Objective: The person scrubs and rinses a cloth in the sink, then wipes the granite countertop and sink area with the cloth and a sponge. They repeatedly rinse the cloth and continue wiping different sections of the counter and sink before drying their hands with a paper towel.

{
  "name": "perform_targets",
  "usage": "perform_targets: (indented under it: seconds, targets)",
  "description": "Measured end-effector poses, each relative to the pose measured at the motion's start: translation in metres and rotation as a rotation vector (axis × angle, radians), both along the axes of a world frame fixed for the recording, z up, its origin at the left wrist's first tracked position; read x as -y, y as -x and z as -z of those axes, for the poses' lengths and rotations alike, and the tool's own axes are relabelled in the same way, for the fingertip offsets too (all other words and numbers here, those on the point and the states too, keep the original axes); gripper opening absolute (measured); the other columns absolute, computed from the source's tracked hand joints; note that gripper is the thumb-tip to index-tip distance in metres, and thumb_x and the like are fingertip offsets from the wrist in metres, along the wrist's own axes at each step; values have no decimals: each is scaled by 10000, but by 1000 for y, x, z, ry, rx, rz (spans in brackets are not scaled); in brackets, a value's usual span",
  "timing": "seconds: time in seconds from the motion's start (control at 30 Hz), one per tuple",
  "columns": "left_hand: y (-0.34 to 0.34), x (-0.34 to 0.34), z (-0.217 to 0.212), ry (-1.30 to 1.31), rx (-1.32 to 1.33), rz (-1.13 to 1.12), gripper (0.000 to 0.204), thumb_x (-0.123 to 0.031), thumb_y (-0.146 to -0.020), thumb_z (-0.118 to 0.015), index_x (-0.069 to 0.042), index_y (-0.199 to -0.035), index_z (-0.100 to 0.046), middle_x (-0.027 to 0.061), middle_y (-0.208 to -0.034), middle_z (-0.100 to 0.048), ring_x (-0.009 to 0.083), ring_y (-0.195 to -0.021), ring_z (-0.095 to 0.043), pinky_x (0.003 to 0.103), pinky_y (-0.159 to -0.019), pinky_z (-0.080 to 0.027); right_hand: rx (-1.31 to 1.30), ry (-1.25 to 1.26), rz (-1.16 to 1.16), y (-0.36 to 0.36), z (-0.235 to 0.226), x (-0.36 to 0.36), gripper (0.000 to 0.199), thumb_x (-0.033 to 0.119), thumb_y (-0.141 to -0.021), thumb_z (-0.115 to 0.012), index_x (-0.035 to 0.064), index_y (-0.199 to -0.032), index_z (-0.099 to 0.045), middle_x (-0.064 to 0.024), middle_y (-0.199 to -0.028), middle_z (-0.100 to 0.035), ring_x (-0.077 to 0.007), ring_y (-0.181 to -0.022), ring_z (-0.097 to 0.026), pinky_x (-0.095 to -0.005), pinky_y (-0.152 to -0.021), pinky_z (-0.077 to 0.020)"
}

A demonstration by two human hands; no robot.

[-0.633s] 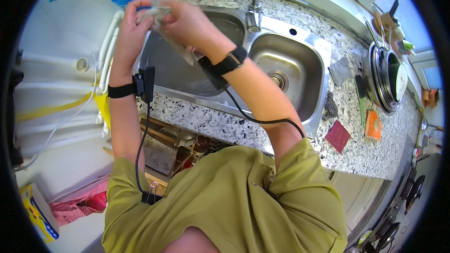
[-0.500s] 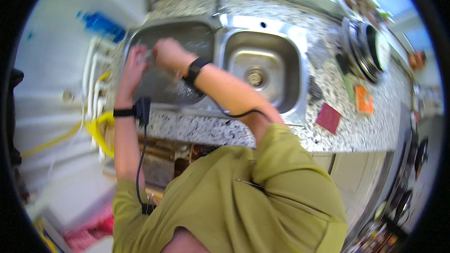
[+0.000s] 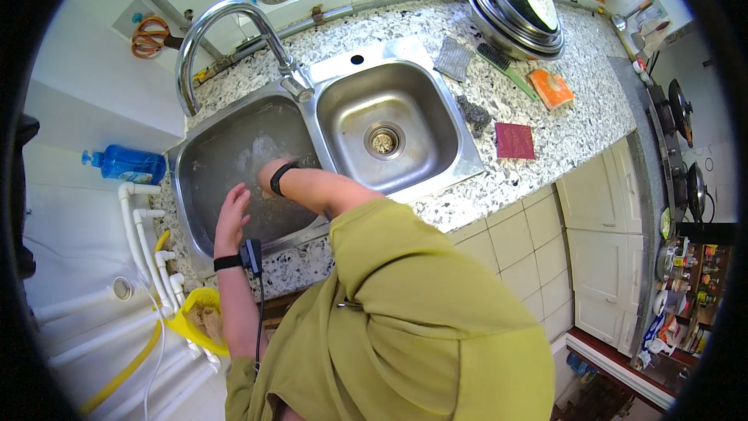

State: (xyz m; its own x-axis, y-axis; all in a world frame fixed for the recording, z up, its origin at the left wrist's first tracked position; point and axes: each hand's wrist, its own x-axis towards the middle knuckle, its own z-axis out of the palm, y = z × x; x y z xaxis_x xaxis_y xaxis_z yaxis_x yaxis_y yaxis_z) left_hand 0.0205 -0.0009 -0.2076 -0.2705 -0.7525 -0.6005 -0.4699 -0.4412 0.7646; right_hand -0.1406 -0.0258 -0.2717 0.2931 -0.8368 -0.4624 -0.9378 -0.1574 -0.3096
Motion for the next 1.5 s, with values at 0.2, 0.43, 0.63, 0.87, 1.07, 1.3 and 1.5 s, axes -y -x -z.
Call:
perform_targets:
  seconds: [0.2,0.43,0.63,0.87,1.07,1.3,1.5]
  targets:
    - [19,-9,-14,-274,-546,-138,678,-648,-881,-352,-222,-1407,-344,25,-1442,-343,275,-1270,-362,569,-959,-290,607,-79,116,27,-105,1,303,283,-741,-665,19,-889,-675,-107,-774,-659,-231,-694,-622,-369,-609,-506]
    - [34,-15,0,669,-700,4,664,-190,-835,-643,-74,-1383,-286,163,-1206,-549,300,-1111,-551,411,-900,-483,1714,-400,364,63,-175,-1,240,230,-852,-659,37,-991,-628,4,-775,-626,-69,-637,-585,-162,-501,-435]
    - [53,13,18,-336,-1192,-529,418,-287,-894,-549,-44,-1230,-505,121,-1154,-595,247,-1048,-598,385,-915,-481,1289,8,589,48,-102,-12,304,241,-842,-646,9,-1036,-611,-65,-896,-641,-158,-765,-611,-274,-716,-496]
    - [50,18,45,-428,-1289,-403,327,-334,-962,-410,-87,-1120,-556,97,-1122,-613,240,-998,-610,365,-827,-510,825,506,432,8,-49,-45,402,338,-803,-654,124,-1127,-547,-220,-1155,-464,-426,-950,-559,-432,-832,-475]
    - [43,20,46,-441,-1105,-531,340,-374,-973,-404,-92,-1119,-527,71,-1042,-611,238,-966,-604,377,-788,-518,609,461,361,3,-62,-17,262,279,-794,-625,145,-1007,-550,-219,-1044,-532,-456,-847,-574,-507,-722,-480]
    - [42,26,56,-265,-860,-631,280,-302,-967,-435,-86,-1130,-509,80,-1082,-594,251,-940,-613,415,-745,-532,408,460,163,10,-18,24,230,252,-828,-564,131,-1021,-532,-178,-904,-605,-403,-822,-611,-499,-698,-490]
    - [39,25,42,-236,-290,-581,499,-411,-950,-451,-90,-1327,-389,130,-1255,-501,372,-1138,-490,642,-775,-439,115,357,358,9,29,37,442,276,-783,-613,113,-1182,-518,-195,-1309,-420,-389,-1172,-450,-426,-943,-417]
